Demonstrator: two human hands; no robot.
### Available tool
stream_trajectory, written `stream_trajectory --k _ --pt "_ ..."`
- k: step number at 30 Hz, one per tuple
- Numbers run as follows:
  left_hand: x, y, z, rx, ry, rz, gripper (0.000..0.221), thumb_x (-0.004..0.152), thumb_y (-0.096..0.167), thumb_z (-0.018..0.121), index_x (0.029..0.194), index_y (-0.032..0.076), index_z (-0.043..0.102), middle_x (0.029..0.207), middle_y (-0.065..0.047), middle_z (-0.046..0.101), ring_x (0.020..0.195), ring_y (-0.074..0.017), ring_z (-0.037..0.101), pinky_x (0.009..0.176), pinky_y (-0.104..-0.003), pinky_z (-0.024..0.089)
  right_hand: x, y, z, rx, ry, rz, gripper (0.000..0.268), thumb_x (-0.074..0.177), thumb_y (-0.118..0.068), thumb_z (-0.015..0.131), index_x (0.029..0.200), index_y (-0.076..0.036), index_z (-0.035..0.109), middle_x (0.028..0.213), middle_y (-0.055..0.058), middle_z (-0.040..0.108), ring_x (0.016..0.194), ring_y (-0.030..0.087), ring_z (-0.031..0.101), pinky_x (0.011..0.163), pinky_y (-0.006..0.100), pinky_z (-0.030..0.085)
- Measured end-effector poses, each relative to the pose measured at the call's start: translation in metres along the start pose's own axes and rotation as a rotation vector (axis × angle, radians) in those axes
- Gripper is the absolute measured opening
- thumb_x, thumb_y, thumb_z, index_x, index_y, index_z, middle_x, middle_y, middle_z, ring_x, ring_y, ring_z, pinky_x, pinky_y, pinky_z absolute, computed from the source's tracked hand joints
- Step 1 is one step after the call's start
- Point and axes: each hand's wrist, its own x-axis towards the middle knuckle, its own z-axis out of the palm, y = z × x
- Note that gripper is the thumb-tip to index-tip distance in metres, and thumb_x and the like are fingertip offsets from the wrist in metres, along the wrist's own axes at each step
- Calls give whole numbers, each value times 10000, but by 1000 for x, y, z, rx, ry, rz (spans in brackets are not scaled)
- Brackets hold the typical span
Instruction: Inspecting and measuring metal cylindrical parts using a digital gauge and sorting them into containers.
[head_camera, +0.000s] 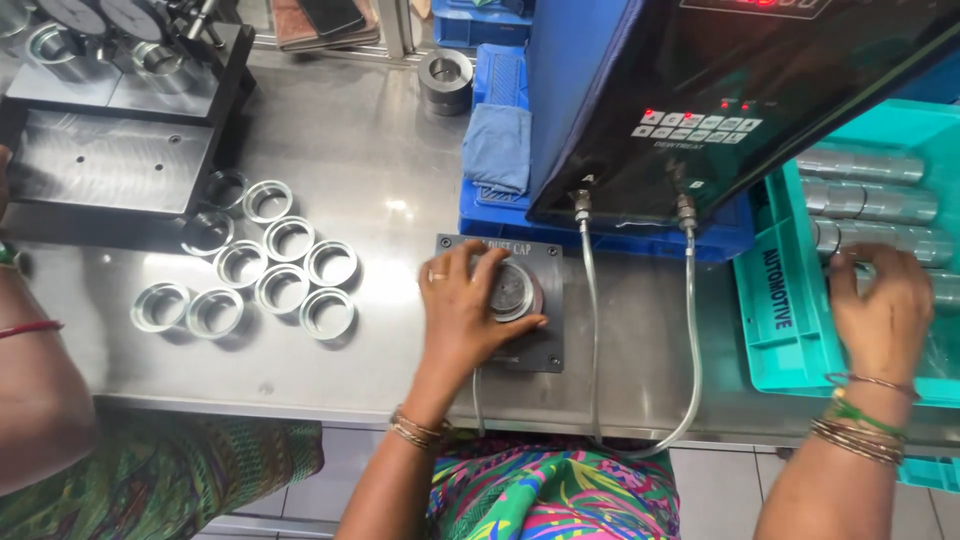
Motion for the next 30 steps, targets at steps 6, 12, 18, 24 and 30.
stream_trajectory --k 6,12,18,24,30 --pt "9 -33 -34 36 -169 69 891 446 565 923 1181 130 667 1228 -111 598 1216 -322 510 1069 -571 268 -25 95 17 -125 -536 181 532 926 -381 678 1366 -83 652 1444 228 599 1296 427 545 1077 514 443" --pt "3 -32 -22 69 -146 28 877 549 638 877 1233 140 644 1299 -103 582 1256 -338 502 1078 -511 333 -15 93 38 -237 -487 321 644 861 -441 679 1450 -207 566 1665 139 318 1526 397 264 1164 563 306" --pt "14 -13 -7 10 -189 59 954 516 659 874 1276 135 636 1298 -105 589 1252 -335 508 1079 -598 305 -35 135 50 -218 -551 136 624 826 -400 713 1425 -249 625 1665 127 419 1484 414 384 1201 521 360" --pt "12 -40 -29 99 -276 26 970 394 644 895 1204 162 667 1259 -87 605 1265 -336 497 1084 -636 245 -23 133 38 -125 -375 566 781 814 -502 775 1440 -72 589 1444 280 536 1073 467 694 975 510 535" --pt "10 -16 -18 -49 -259 24 924 493 623 889 1229 127 634 1216 -96 604 1177 -323 553 1086 -556 321 -14 176 55 -375 -773 774 663 767 -558 815 1220 -76 778 1239 257 730 1167 446 677 977 524 534"
